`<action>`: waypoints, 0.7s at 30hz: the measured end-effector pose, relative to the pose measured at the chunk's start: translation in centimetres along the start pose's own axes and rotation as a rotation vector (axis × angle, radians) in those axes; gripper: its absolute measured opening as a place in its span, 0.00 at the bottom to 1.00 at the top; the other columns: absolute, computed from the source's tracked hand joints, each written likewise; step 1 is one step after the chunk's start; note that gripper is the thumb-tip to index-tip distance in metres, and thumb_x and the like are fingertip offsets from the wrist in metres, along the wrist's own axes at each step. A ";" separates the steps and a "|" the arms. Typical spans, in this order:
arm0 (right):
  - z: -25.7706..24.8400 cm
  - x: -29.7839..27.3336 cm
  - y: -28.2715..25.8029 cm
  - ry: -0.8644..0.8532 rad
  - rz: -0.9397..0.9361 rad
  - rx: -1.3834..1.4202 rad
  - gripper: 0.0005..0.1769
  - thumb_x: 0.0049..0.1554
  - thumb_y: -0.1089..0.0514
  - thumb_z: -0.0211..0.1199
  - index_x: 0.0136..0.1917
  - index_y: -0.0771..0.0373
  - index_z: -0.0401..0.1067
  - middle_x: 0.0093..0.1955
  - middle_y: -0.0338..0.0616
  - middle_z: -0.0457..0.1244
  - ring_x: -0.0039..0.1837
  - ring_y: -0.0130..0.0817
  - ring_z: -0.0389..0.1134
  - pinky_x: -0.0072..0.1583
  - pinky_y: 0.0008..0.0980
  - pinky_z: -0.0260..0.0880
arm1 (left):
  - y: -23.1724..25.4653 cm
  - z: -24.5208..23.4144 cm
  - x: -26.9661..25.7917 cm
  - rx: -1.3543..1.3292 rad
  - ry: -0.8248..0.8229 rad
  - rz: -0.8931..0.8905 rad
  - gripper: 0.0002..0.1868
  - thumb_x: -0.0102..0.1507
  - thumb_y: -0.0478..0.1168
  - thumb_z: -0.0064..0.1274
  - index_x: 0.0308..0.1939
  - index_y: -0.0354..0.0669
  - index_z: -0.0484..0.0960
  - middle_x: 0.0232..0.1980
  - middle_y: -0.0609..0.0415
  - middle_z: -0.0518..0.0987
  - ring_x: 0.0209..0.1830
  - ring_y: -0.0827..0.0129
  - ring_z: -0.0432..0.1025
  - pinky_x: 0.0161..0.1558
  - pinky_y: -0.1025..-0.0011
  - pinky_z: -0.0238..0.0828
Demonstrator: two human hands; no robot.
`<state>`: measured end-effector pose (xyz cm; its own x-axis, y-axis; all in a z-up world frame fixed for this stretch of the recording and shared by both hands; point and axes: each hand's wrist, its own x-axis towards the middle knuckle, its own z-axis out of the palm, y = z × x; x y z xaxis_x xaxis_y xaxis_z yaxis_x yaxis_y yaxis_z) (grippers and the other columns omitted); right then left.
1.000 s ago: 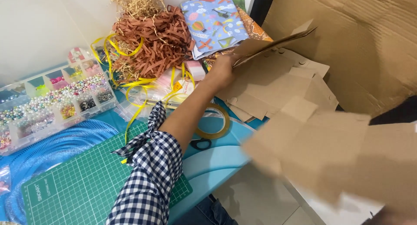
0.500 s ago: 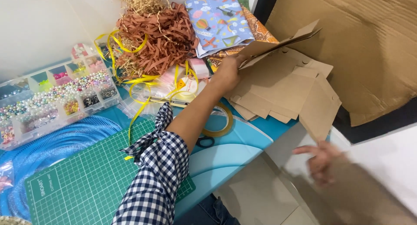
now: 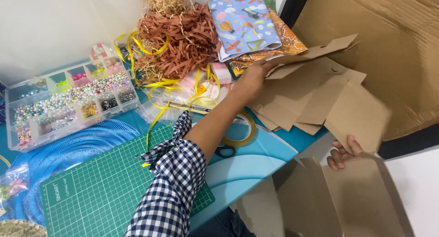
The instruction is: Folding and assembling a small cardboard gift box on a craft table.
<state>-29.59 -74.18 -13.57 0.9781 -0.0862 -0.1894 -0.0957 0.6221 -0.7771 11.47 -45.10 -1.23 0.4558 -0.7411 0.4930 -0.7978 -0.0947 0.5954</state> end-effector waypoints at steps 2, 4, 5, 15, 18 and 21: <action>0.5 0.0 -0.8 0.196 -0.054 -0.174 0.41 0.84 0.22 0.46 0.71 0.55 0.86 0.26 0.42 0.62 0.31 0.43 0.63 0.42 0.40 0.65 | 0.4 -0.5 0.9 0.013 0.012 0.036 0.48 0.61 0.17 0.42 0.85 0.52 0.74 0.85 0.32 0.74 0.74 0.30 0.79 0.60 0.40 0.82; 0.9 0.9 -2.4 -0.308 0.028 -0.280 0.42 0.83 0.29 0.34 0.91 0.62 0.59 0.35 0.52 0.75 0.42 0.52 0.78 0.50 0.53 0.78 | 1.5 -1.0 2.0 0.064 0.075 0.057 0.45 0.57 0.12 0.40 0.80 0.34 0.74 0.80 0.25 0.77 0.71 0.28 0.80 0.60 0.41 0.82; 1.4 1.2 -0.8 -0.305 0.029 -0.279 0.42 0.83 0.29 0.34 0.91 0.62 0.59 0.35 0.52 0.75 0.42 0.52 0.78 0.50 0.53 0.78 | 1.5 -1.0 2.4 0.061 0.073 0.057 0.45 0.57 0.12 0.40 0.80 0.34 0.74 0.80 0.25 0.77 0.71 0.28 0.80 0.60 0.41 0.82; 6.3 0.6 3.0 0.291 -0.210 -0.216 0.32 0.82 0.37 0.43 0.84 0.60 0.67 0.31 0.52 0.62 0.23 0.41 0.55 0.29 0.41 0.65 | -1.7 5.1 0.9 0.124 -0.089 -0.030 0.31 0.71 0.34 0.58 0.80 0.55 0.76 0.71 0.39 0.80 0.62 0.37 0.87 0.63 0.45 0.91; 1.3 0.9 3.5 0.095 -0.172 -0.244 0.37 0.82 0.32 0.38 0.90 0.57 0.58 0.34 0.60 0.68 0.26 0.49 0.63 0.32 0.49 0.72 | -0.3 5.3 -0.8 0.147 -0.195 0.010 0.33 0.67 0.44 0.69 0.77 0.56 0.80 0.72 0.38 0.81 0.67 0.35 0.84 0.67 0.34 0.85; 9.0 0.0 2.4 0.109 -0.083 -0.308 0.43 0.82 0.28 0.36 0.86 0.64 0.64 0.23 0.48 0.58 0.25 0.44 0.61 0.35 0.39 0.69 | 1.7 4.3 -2.3 0.234 -0.326 0.038 0.34 0.68 0.44 0.68 0.80 0.61 0.81 0.76 0.39 0.80 0.74 0.38 0.81 0.74 0.25 0.72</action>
<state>-28.11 -65.69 -9.99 0.9609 -0.2200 -0.1683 -0.0843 0.3467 -0.9342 7.39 -46.43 -4.04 0.3055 -0.9153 0.2626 -0.8970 -0.1840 0.4020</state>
